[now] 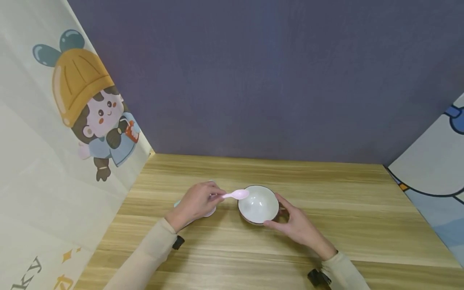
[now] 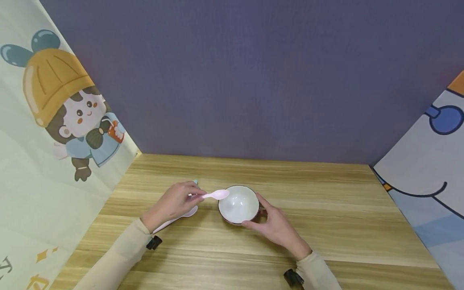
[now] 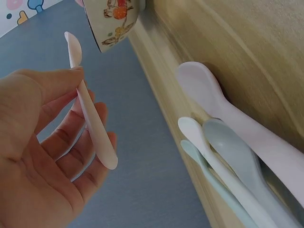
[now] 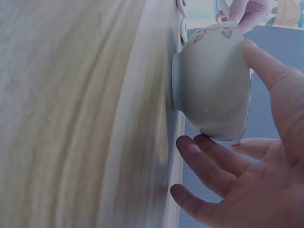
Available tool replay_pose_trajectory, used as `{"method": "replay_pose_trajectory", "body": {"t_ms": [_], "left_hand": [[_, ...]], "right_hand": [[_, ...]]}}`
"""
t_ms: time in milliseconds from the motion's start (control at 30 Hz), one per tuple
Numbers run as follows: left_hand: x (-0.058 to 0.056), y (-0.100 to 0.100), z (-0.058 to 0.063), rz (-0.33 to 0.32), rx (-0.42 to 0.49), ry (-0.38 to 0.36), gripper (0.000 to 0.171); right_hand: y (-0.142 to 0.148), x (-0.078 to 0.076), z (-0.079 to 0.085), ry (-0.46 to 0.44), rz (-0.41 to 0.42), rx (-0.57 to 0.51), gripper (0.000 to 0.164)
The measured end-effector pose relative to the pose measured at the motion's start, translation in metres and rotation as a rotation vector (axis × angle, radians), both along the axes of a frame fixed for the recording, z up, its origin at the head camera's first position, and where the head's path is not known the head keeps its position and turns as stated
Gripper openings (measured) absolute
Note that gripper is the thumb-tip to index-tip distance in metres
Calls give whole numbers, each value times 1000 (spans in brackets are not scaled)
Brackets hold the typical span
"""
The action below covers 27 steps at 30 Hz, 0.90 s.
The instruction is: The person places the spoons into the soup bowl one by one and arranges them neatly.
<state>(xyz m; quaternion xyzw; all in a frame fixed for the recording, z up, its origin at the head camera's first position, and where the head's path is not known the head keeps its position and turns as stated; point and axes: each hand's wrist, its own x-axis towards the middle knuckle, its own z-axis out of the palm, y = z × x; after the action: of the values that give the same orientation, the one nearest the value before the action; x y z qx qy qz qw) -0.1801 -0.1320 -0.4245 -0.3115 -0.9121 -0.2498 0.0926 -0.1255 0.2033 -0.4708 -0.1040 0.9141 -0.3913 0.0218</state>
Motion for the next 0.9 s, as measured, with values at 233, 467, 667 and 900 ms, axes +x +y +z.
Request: {"method": "replay_pose_trajectory", "body": {"t_ms": [233, 467, 667, 900], "left_hand": [[2, 5, 0, -4, 1, -56, 16], [3, 11, 3, -18, -6, -48, 17], [3, 15, 1, -26, -2, -50, 16], [5, 20, -2, -31, -18, -46, 17]], "right_hand": [[0, 0, -1, -7, 3, 6, 111], [0, 0, -2, -3, -2, 10, 110], [0, 0, -1, -2, -6, 12, 110], [-2, 0, 1, -2, 7, -2, 110]]}}
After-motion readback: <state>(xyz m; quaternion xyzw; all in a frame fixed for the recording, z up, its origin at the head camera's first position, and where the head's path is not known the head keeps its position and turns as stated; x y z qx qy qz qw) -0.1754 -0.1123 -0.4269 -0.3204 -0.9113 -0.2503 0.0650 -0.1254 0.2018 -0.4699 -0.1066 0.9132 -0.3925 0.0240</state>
